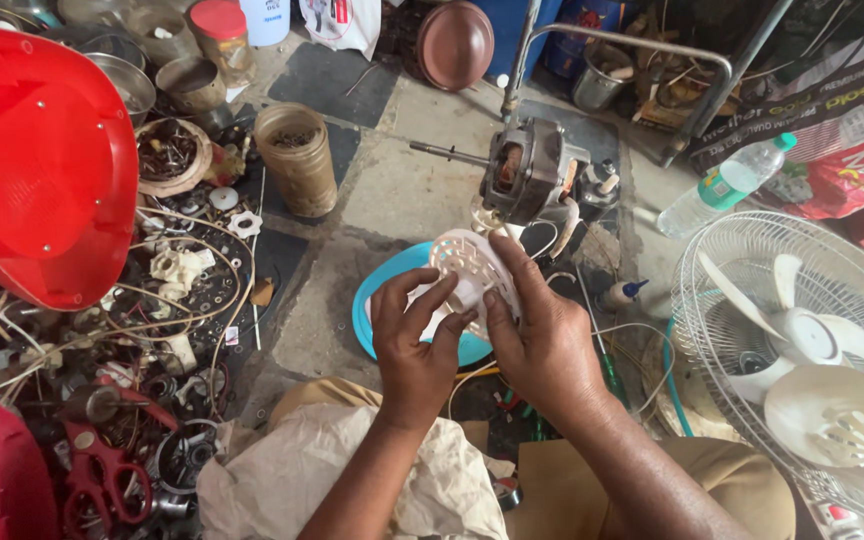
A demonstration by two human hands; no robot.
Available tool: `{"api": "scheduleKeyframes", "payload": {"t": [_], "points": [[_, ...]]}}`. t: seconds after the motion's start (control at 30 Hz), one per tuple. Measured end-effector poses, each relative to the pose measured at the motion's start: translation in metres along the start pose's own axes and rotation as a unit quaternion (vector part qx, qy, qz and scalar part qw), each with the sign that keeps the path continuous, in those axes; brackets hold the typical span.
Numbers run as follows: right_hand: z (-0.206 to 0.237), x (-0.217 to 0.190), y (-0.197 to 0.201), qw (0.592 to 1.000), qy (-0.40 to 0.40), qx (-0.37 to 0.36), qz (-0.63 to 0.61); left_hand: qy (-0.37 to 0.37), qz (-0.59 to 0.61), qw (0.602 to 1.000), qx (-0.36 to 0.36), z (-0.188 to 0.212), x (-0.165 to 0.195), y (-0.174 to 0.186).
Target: The person sits on the floor repairing a table fan. They handle the motor and its wiring at the fan base, wipe parts with a cloth, fit the white front grille over the motor, and use a screwdriver to tighten the grille onto the fan.
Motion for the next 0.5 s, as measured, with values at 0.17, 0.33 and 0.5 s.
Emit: {"api": "scheduleKeyframes", "payload": {"t": [0.17, 0.33, 0.5], "points": [[-0.001, 0.012, 0.003, 0.998, -0.052, 0.002, -0.039, -0.039, -0.050, 0.998, 0.019, -0.001, 0.005, 0.002], [-0.002, 0.019, 0.004, 0.995, -0.094, -0.005, -0.041, -0.050, -0.046, 0.998, 0.005, -0.005, 0.008, 0.002], [0.002, 0.019, 0.004, 0.997, -0.066, -0.014, -0.046, -0.049, -0.045, 0.997, -0.034, -0.005, 0.011, -0.001]]}}
Point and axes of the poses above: each hand's wrist, its own z-axis away from the middle knuckle, its own y-axis out of the back of the hand, x = y × z, the point moved 7 cm from there along -z, towards the middle knuckle, and after that the axes turned 12 degrees about -z, right-handed, at the moved point
